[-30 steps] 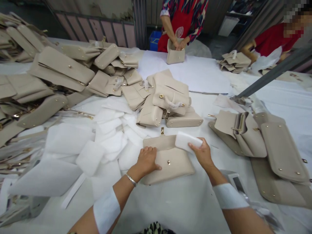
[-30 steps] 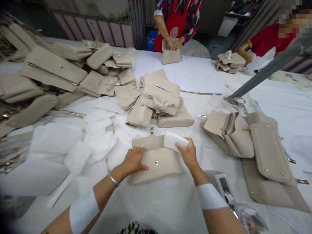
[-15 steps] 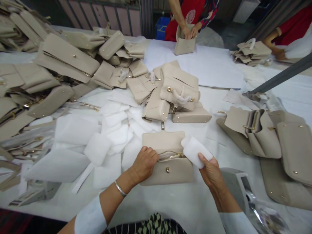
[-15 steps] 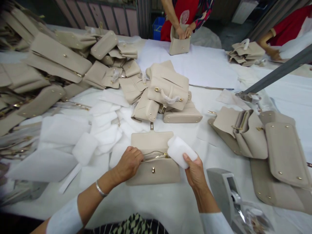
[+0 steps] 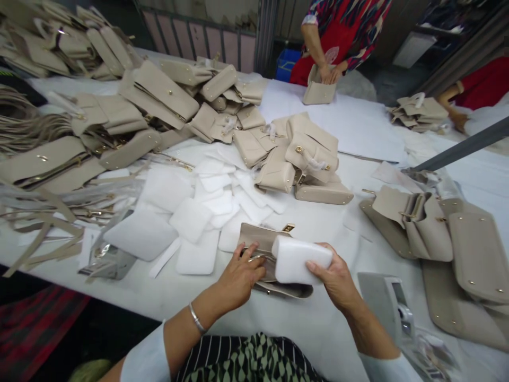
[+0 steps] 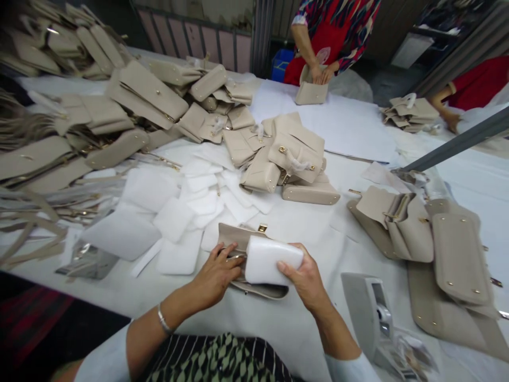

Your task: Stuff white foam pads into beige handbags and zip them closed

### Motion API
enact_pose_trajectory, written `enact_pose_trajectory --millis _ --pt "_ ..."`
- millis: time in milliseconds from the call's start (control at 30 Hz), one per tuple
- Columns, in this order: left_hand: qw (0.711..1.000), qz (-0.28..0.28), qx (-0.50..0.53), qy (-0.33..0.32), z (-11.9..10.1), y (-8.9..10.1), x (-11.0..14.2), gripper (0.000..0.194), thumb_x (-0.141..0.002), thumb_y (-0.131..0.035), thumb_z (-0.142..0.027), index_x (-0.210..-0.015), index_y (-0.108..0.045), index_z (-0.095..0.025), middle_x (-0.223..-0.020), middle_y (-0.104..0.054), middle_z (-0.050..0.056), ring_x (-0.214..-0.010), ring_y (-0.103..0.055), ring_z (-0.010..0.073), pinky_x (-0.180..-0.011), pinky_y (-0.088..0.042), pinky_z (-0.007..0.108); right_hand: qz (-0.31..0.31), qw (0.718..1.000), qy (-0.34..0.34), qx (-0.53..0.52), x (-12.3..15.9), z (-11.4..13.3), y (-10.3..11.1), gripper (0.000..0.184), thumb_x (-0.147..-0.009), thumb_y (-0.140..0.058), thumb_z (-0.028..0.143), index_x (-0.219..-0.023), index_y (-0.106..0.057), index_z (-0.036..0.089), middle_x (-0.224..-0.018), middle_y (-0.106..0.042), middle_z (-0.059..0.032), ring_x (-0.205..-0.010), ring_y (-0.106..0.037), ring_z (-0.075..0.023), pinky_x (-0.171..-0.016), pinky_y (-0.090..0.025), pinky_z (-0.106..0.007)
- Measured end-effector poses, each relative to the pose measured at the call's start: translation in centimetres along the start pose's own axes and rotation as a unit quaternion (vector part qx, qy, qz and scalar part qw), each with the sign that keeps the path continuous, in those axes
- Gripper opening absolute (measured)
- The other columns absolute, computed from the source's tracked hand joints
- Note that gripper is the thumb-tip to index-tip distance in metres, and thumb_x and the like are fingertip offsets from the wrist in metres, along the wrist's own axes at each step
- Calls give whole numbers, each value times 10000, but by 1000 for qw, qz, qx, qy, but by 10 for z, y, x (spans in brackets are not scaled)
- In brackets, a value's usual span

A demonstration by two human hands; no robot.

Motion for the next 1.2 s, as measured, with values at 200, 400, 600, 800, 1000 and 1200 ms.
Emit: enact_pose_trajectory --millis 200,400,600,800,1000,1200 --pt "1000 -21 -16 12 5 9 11 300 -779 -411 14 -905 -565 -211 -1027 -645 34 -1353 -280 277 -1119 -113 531 29 908 273 315 34 27 -61 194 -876 -508 291 -1034 -533 182 -946 -622 -92 -869 -575 -229 -811 -448 -366" --pt "998 -36 -55 -10 6 9 13 258 -750 -439 14 -884 -558 -172 -947 -667 69 -1266 -420 250 -1138 -70 506 160 881 206 394 36 24 -73 208 -867 -483 230 -1064 -539 190 -967 -638 -66 -839 -576 -197 -766 -438 -313" --pt "997 -39 -71 -14 8 10 19 273 -770 -414 17 -886 -570 -176 -891 -671 48 -1319 -361 266 -1137 -60 520 292 857 178 386 34 42 -83 151 -795 -571 212 -941 -604 228 -919 -659 9 -838 -592 -162 -781 -421 -264" --pt "998 -50 -22 -2 11 9 22 421 -775 -391 36 -1077 -570 -196 -1132 -638 36 -1375 -246 287 -1133 -87 531 302 874 210 316 48 33 -95 175 -722 -612 188 -888 -559 196 -1154 -605 -83 -1063 -553 -220 -903 -426 -335" --pt "1000 -26 -5 -14 13 5 21 424 -784 -398 15 -1122 -551 -189 -1159 -618 45 -1369 -251 261 -1144 -112 485 350 909 119 190 47 24 -103 107 -777 -543 201 -860 -475 204 -1077 -639 -63 -1021 -585 -200 -862 -449 -311" --pt "1000 -13 -14 -16 16 6 15 340 -815 -391 -20 -1057 -573 -174 -1054 -629 81 -1334 -307 257 -1120 -192 460 226 861 132 436 20 17 -89 231 -760 -455 101 -974 -461 188 -781 -632 -15 -691 -583 -168 -642 -389 -256"
Point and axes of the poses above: each hand's wrist, its own x-axis away from the middle knuckle, its own y-axis out of the back of the hand, z = x × y, the point moved 10 cm from there along -x, towards the middle knuckle
